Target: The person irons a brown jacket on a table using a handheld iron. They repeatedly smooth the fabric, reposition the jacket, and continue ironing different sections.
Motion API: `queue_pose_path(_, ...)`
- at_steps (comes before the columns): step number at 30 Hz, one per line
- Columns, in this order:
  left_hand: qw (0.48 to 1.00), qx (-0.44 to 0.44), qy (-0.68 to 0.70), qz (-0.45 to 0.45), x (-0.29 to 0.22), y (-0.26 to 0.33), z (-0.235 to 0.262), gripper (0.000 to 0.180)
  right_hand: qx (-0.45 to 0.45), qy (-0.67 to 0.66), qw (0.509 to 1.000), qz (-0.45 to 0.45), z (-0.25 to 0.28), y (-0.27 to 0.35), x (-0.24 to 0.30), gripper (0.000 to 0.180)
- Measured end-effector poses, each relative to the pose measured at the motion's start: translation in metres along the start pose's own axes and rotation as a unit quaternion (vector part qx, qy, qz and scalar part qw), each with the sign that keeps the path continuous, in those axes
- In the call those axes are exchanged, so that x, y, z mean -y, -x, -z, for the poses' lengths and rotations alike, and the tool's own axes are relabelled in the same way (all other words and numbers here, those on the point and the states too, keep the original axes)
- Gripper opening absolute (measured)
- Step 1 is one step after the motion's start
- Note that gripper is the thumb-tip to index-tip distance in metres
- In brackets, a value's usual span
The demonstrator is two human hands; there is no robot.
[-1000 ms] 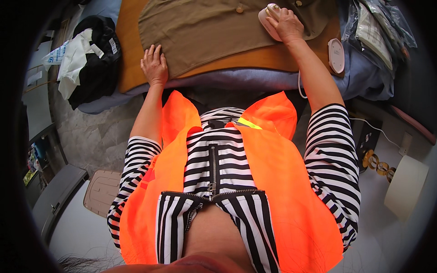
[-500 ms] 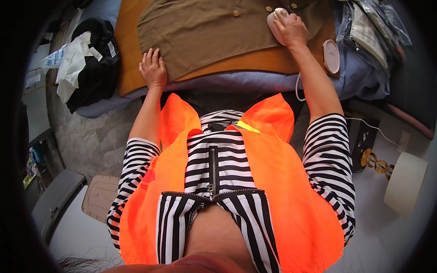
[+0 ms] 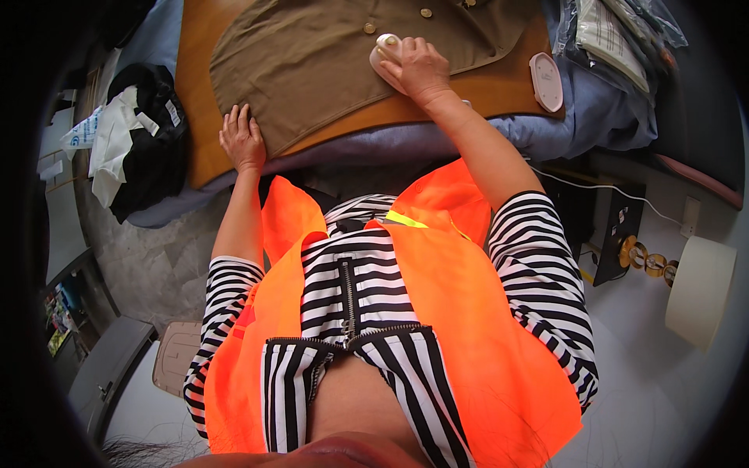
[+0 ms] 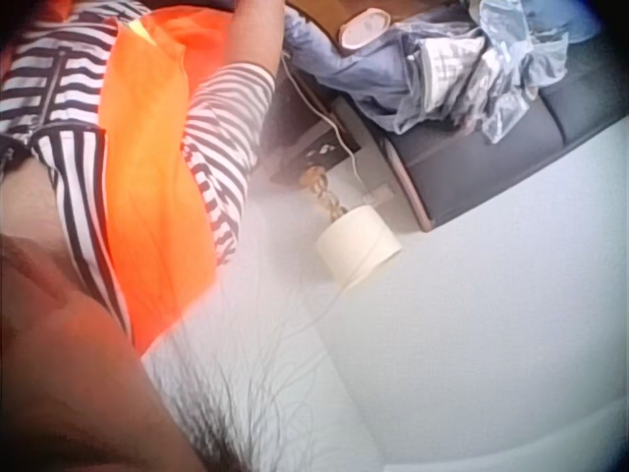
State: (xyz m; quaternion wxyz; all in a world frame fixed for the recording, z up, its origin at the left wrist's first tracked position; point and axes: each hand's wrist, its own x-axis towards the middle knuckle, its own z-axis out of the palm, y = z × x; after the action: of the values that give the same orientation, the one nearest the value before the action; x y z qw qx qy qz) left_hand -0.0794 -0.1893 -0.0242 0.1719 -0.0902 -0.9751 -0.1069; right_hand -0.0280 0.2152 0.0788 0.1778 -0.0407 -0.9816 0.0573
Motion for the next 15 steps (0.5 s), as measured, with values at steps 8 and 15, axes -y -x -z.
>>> queue_pose_path(8,1.000,-0.001,0.005,-0.002,0.000,0.000,0.002,0.040,-0.001,0.081,0.995,-0.065,-0.008,-0.010,-0.072,0.059)
queue_pose_path(15,1.000,-0.003,0.009,0.000,-0.001,0.000,0.002,0.040,0.015,0.100,0.986,-0.131,-0.005,-0.013,-0.118,0.065)
